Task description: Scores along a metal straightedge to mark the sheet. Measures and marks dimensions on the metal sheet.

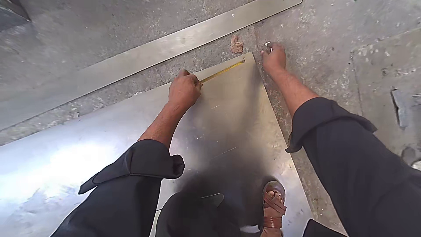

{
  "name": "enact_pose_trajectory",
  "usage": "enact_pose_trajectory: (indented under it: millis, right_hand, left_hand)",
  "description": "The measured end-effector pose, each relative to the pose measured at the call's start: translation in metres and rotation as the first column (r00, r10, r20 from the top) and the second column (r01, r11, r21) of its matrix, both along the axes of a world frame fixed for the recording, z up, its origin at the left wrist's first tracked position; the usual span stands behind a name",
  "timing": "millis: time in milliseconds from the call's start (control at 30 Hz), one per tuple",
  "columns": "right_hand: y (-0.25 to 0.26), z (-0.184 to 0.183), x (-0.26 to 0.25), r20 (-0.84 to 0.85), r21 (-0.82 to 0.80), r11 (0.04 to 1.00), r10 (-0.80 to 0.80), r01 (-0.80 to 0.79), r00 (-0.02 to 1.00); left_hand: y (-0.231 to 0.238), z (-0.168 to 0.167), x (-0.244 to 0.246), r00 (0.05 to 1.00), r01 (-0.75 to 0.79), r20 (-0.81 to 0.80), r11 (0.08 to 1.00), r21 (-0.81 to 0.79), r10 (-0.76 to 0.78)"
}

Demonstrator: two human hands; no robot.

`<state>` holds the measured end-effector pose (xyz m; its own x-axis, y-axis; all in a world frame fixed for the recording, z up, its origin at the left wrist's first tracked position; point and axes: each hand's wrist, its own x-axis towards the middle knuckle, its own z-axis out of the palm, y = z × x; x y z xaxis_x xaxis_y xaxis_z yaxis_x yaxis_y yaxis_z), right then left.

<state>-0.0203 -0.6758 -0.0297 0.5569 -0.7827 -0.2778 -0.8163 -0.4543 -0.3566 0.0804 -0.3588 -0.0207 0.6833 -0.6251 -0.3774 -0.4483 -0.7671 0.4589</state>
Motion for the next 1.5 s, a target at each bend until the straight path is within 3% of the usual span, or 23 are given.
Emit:
enact_pose_trajectory:
  millis: [100, 167, 233, 433, 533, 633, 900, 1100, 1233, 1333, 1367, 1433, 1500]
  right_hand:
    - [-0.023, -0.003, 0.009, -0.142, -0.160, 0.973, 0.144, -0.166, 0.979]
    - [-0.029, -0.006, 0.008, -0.252, -0.201, 0.910, 0.309, -0.362, 0.917]
    - [-0.034, -0.005, 0.008, -0.296, -0.181, 0.876, 0.384, -0.446, 0.874]
    - [-0.036, 0.000, 0.011, -0.189, -0.105, 0.964, 0.223, -0.245, 0.956]
    - [-0.021, 0.004, 0.027, -0.029, -0.049, 0.961, 0.271, -0.272, 0.962]
    - [-0.007, 0.002, 0.047, 0.023, 0.002, 0.955, 0.297, -0.297, 0.955]
    - [-0.013, 0.005, 0.060, -0.160, 0.094, 0.914, 0.406, -0.396, 0.900]
    - [-0.011, 0.009, 0.061, -0.197, 0.106, 0.901, 0.434, -0.421, 0.879]
    - [-0.003, 0.012, 0.045, -0.069, 0.037, 0.947, 0.321, -0.319, 0.944]
    - [0.013, 0.009, 0.028, 0.213, 0.247, 0.951, 0.133, -0.185, 0.968]
    - [0.023, 0.009, 0.022, 0.282, 0.388, 0.915, -0.005, -0.109, 0.959]
    - [0.034, 0.009, 0.011, 0.300, 0.659, 0.752, -0.256, -0.005, 0.919]
    - [0.034, 0.006, 0.000, 0.275, 0.790, 0.613, -0.388, 0.024, 0.880]
  left_hand:
    - [0.004, -0.002, 0.017, 0.999, -0.011, 0.045, 1.000, -0.028, 0.013]
    - [0.002, 0.000, 0.023, 1.000, 0.004, 0.025, 0.997, 0.071, -0.005]
    - [-0.006, 0.004, 0.024, 1.000, 0.027, 0.011, 0.985, 0.171, -0.029]
    - [-0.019, 0.011, 0.042, 0.996, 0.015, -0.088, 0.975, 0.222, 0.005]
    - [-0.020, 0.009, 0.065, 0.988, 0.042, -0.152, 0.979, 0.199, -0.011]
    - [-0.020, 0.004, 0.073, 0.983, 0.051, -0.184, 0.986, 0.158, -0.022]
    - [-0.017, 0.007, 0.069, 0.968, 0.006, -0.248, 0.989, 0.147, 0.031]
    - [-0.014, 0.005, 0.070, 0.963, 0.017, -0.270, 0.991, 0.135, 0.021]
    - [-0.005, 0.008, 0.070, 0.959, -0.030, -0.282, 0.999, 0.024, 0.036]
    - [-0.003, 0.016, 0.061, 0.953, -0.036, -0.302, 0.994, -0.107, 0.002]
    - [-0.006, 0.020, 0.055, 0.941, -0.012, -0.336, 0.993, -0.115, -0.028]
    - [-0.016, 0.021, 0.043, 0.906, 0.042, -0.417, 0.995, -0.087, -0.075]
    - [-0.028, 0.015, 0.032, 0.870, 0.046, -0.487, 0.997, -0.060, -0.070]
